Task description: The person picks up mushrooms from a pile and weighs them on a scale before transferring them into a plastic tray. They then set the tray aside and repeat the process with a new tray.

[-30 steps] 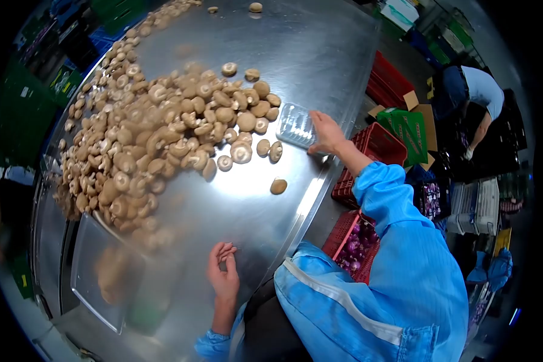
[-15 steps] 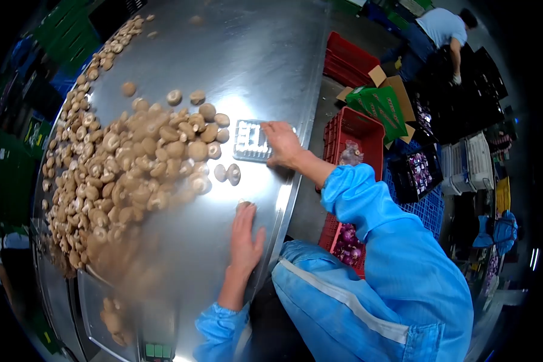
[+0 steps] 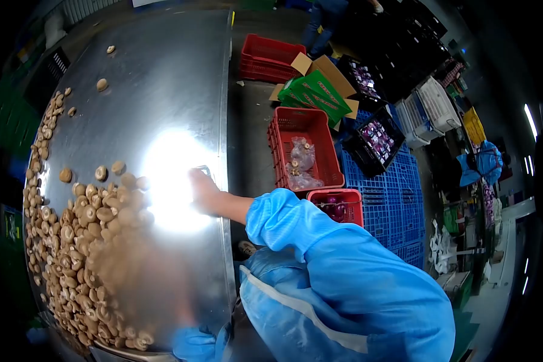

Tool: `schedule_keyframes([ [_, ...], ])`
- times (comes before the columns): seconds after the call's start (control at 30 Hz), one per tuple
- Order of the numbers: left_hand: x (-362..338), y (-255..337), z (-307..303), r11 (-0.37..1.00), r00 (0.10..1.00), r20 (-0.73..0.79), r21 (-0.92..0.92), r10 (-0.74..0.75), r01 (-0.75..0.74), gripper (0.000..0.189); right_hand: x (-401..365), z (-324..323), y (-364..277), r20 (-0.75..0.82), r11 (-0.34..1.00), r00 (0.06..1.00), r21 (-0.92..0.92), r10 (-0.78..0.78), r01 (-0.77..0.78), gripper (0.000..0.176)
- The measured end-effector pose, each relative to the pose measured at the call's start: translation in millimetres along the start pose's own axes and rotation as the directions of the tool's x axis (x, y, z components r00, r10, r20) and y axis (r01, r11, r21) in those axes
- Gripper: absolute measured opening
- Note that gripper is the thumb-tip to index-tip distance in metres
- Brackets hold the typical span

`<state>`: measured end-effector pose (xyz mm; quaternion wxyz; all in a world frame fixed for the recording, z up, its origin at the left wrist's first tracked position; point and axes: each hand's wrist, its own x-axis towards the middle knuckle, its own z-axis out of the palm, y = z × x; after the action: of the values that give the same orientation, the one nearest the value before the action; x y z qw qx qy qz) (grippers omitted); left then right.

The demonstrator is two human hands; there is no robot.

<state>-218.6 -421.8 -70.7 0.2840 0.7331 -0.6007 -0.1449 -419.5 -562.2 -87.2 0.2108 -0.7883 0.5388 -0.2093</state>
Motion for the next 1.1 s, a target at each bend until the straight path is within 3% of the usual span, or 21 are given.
schedule_keyframes([
  [0.07, -8, 15, -13, 0.995, 0.994, 0.068, -0.032, -0.088, 0.090, 0.067, -1, 3, -2, -0.021, 0.999, 1.000, -0.042, 0.020, -0.021, 0.083],
  [0.13, -28, 9, -4, 0.993, 0.996, 0.062, -0.096, -0.060, 0.066, 0.067, 1, 1, -2, -0.005, 0.999, 1.000, -0.033, 0.007, -0.007, 0.079],
  [0.23, -50, 45, -17, 0.975, 0.977, 0.156, -0.145, -0.146, 0.169, 0.064, 4, 14, 8, -0.013, 0.991, 0.997, -0.116, -0.075, 0.073, 0.073],
  [0.27, -58, 57, -20, 0.962, 0.965, 0.179, -0.161, -0.191, 0.220, 0.063, 1, 14, 6, -0.111, 0.987, 0.984, -0.096, -0.139, 0.129, 0.066],
  [0.3, -65, 45, -12, 0.968, 0.978, 0.141, -0.176, -0.153, 0.177, 0.062, -2, 13, 7, -0.125, 0.973, 0.974, -0.157, -0.188, 0.168, 0.057],
  [0.33, -74, 33, -4, 0.973, 0.988, 0.102, -0.188, -0.115, 0.132, 0.060, 2, 26, 20, -0.106, 0.982, 0.980, -0.105, -0.170, 0.159, 0.056],
  [0.4, -86, 6, 6, 0.982, 1.000, -0.001, -0.189, 0.010, -0.010, 0.057, 1, 29, 28, -0.251, 0.948, 0.914, -0.092, -0.319, 0.305, 0.046],
  [0.43, -93, 1, 5, 0.973, 0.998, -0.042, -0.226, 0.046, -0.055, 0.055, 4, 28, 28, -0.248, 0.938, 0.905, -0.100, -0.346, 0.332, 0.041],
  [0.47, -99, 1, -4, 0.972, 0.999, -0.035, -0.233, 0.006, -0.014, 0.055, 5, 23, 27, -0.233, 0.914, 0.884, -0.119, -0.405, 0.387, 0.042],
  [0.5, -104, 2, -14, 0.970, 0.999, -0.027, -0.241, -0.025, 0.018, 0.056, 1, 16, 23, -0.154, 0.902, 0.899, -0.212, -0.411, 0.376, 0.054],
  [0.57, -117, 2, -31, 0.956, 0.991, -0.035, -0.273, -0.127, 0.113, 0.053, 2, -2, 8, 0.014, 0.947, 0.965, -0.192, -0.261, 0.259, 0.072],
  [0.63, -131, -1, -44, 0.923, 0.973, 0.013, -0.316, -0.229, 0.221, 0.050, 7, -7, 7, 0.035, 0.933, 0.965, -0.248, -0.259, 0.259, 0.081],
  [0.7, -145, -3, -51, 0.922, 0.967, -0.019, -0.305, -0.256, 0.238, 0.048, 9, -4, 11, 0.070, 0.935, 0.981, -0.299, -0.180, 0.193, 0.101],
  [0.73, -154, -7, -51, 0.917, 0.962, -0.023, -0.310, -0.271, 0.251, 0.048, 12, -9, 9, 0.169, 0.946, 0.982, -0.298, -0.079, 0.128, 0.112],
  [0.83, -174, -19, -46, 0.928, 0.964, -0.068, -0.294, -0.259, 0.228, 0.046, 20, -27, -5, 0.295, 0.934, 0.955, -0.333, -0.028, 0.130, 0.111],
  [1.03, -177, -17, -49, 0.901, 0.953, -0.036, -0.338, -0.300, 0.271, 0.046, 26, -15, 6, 0.235, 0.932, 0.970, -0.333, -0.066, 0.144, 0.112],
  [1.1, -178, -14, -50, 0.894, 0.951, -0.020, -0.349, -0.308, 0.282, 0.046, 18, -12, 4, 0.170, 0.934, 0.980, -0.320, -0.108, 0.158, 0.103],
])
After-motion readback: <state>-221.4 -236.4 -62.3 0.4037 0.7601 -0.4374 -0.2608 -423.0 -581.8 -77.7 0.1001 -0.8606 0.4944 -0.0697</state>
